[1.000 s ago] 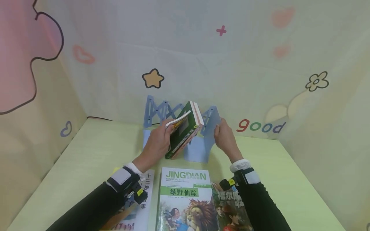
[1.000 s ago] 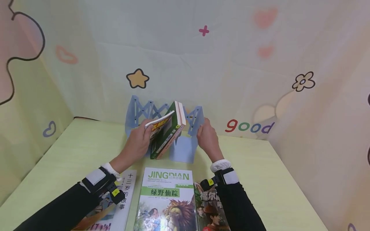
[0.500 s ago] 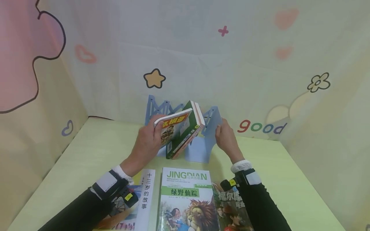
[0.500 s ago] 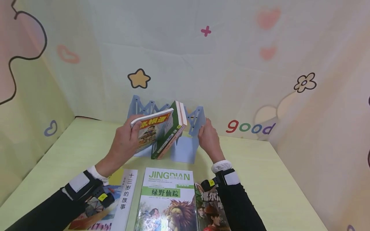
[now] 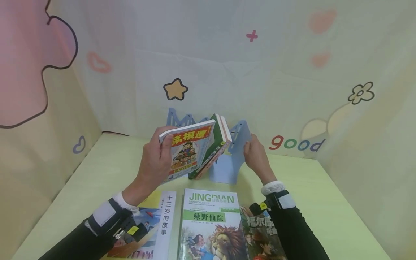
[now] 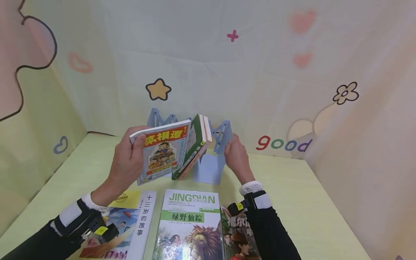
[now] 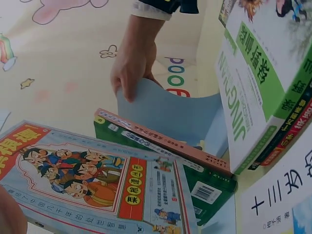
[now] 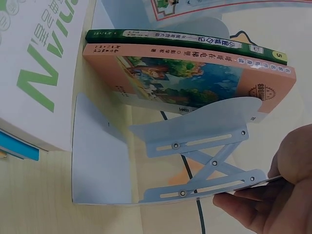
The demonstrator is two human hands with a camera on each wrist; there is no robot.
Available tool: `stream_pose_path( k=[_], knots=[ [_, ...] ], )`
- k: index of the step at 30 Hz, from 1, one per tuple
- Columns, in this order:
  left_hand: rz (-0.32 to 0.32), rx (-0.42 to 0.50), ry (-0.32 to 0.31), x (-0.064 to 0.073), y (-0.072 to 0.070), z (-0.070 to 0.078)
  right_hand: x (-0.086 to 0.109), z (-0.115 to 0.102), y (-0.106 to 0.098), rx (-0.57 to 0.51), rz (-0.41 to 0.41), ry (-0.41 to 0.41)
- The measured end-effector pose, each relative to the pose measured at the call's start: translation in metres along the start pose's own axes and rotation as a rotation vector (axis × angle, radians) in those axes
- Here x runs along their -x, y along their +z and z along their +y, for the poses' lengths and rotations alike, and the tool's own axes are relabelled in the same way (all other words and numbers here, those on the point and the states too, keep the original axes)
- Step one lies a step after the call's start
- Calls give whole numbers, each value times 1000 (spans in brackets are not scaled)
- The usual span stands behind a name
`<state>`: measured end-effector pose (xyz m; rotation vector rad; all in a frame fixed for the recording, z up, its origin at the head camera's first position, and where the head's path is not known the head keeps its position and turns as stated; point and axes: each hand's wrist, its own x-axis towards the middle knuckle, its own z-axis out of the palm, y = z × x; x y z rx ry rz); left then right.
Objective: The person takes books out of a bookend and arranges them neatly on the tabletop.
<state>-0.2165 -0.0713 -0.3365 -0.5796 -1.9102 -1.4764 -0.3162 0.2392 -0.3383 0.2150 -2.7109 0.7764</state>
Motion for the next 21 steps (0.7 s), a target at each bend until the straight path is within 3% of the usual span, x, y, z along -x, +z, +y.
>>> stream_pose_path(
  k=[4,11,21],
  knots=[
    [34,35,-16,0,-5,5,0,1,0,-5,12,2],
    [78,135,-108,2,-8,11,1,1,-2,-45,-4,16],
    [85,223,-263,5,-7,16,6,-3,-10,-159,-132,102]
  ],
)
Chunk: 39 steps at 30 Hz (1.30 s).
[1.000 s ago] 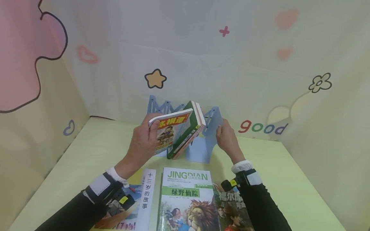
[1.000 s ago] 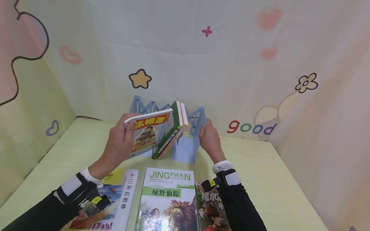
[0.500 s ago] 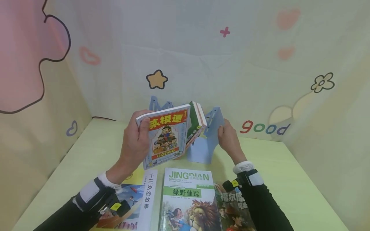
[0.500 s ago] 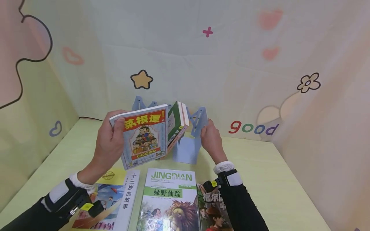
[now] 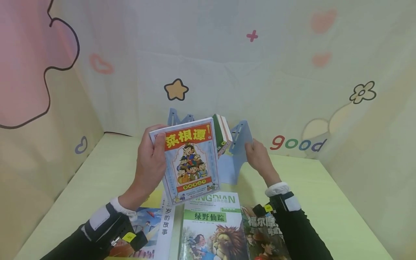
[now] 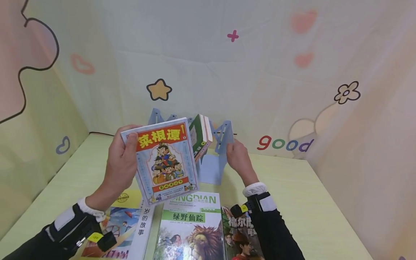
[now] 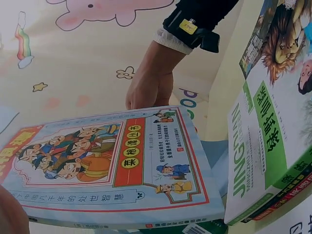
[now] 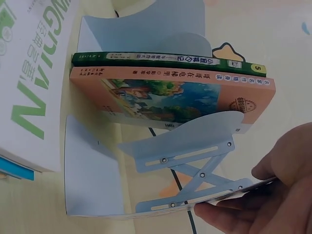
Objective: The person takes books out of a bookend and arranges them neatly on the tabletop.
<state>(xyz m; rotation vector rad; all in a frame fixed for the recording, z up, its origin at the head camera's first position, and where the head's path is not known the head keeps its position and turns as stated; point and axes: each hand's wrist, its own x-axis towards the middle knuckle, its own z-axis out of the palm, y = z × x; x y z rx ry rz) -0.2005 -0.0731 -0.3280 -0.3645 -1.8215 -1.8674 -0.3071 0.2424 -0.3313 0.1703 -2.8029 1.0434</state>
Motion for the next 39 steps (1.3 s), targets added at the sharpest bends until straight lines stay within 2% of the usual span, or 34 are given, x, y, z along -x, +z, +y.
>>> stream_pose_path(
  k=[5,12,16,21,25,32,39],
  knots=[
    [10,20,-95,2,2,1,8,-3,-1,-51,-27,-4],
    [10,94,-211,5,3,-1,26,-13,-3,1,41,-81],
    [-15,127,-272,7,5,-2,44,-19,-7,1,84,-87],
    [-33,123,-314,9,8,-3,72,-29,-9,24,104,-106],
    [-42,124,-343,11,10,-5,90,-37,-7,0,103,-147],
    [-67,141,-389,15,14,-8,108,-46,5,-27,32,-151],
    [-108,153,-420,20,19,-12,120,-51,16,-177,-80,-191]
  ],
)
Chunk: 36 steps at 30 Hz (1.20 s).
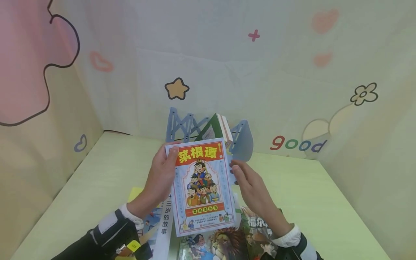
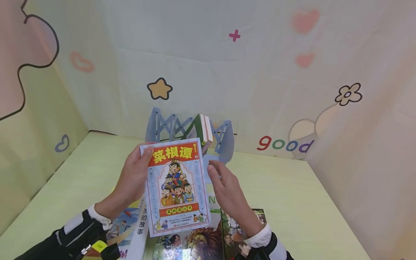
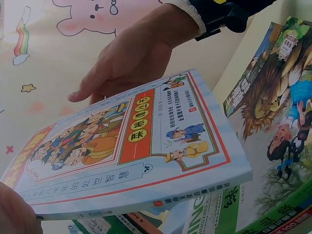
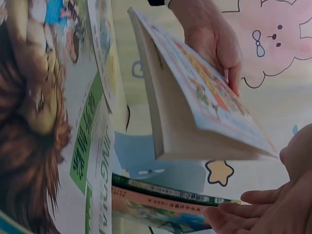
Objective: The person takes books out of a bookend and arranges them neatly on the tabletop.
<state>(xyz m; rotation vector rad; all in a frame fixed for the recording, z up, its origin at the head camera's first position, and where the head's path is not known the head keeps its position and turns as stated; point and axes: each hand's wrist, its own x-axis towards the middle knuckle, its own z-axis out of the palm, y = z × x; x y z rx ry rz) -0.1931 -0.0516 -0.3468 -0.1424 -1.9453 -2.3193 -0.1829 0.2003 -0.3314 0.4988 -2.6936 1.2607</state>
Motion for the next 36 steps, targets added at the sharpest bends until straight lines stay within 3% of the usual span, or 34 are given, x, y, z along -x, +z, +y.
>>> stream_pose_path(
  k=[9,17,29,36],
  knots=[
    [-7,14,-21,4,3,-4,6,-6,15,-257,-156,87],
    [-11,12,-55,6,3,-8,9,-8,25,-352,-254,133],
    [-6,23,-103,10,3,-12,12,-5,32,-560,-295,217],
    [-6,26,-146,11,1,-16,15,-4,36,-581,-294,230]
  ],
)
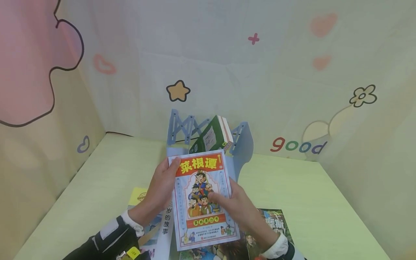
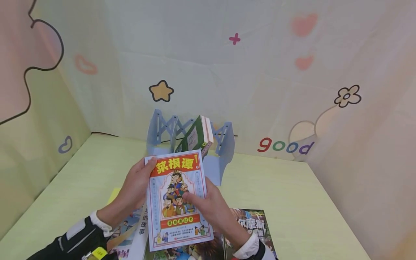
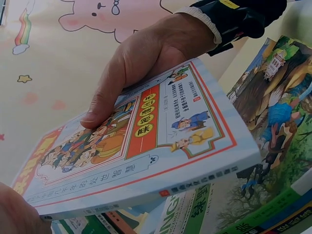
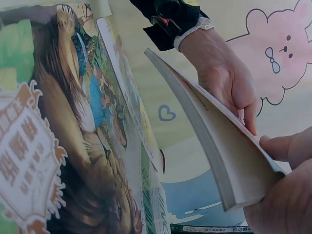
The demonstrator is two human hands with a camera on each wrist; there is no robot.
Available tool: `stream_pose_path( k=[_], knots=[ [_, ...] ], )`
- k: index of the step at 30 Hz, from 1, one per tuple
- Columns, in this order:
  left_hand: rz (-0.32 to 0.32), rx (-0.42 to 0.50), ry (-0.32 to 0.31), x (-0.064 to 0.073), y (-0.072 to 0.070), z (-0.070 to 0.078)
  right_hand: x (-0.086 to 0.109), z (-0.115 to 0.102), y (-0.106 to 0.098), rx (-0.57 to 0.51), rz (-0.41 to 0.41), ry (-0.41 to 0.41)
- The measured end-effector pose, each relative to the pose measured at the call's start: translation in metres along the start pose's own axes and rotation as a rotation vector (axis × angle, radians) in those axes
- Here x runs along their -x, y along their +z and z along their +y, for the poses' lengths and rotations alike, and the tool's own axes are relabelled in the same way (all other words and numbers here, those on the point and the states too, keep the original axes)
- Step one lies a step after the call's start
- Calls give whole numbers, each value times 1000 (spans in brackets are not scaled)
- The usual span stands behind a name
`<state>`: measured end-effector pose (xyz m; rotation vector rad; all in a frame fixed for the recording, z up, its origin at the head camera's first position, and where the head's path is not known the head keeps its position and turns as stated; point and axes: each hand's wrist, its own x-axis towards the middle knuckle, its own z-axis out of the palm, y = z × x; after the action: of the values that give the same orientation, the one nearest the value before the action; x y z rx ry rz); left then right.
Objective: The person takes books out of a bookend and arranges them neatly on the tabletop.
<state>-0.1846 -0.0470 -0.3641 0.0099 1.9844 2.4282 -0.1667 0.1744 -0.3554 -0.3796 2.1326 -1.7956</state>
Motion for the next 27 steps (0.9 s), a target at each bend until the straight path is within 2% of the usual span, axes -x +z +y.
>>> stream_pose_path(
  k=[6,13,18,21,27],
  knots=[
    [-2,29,-50,-2,-1,-2,1,2,0,-7,-9,-21],
    [-63,107,-67,1,-3,-6,4,4,0,26,14,-15],
    [-44,39,-64,0,-4,-7,8,5,-3,37,48,-23],
    [-10,-21,-39,-2,-7,-6,11,5,-6,34,61,-30],
    [46,-55,18,-8,-14,-3,18,2,-14,5,79,-25]
  ],
)
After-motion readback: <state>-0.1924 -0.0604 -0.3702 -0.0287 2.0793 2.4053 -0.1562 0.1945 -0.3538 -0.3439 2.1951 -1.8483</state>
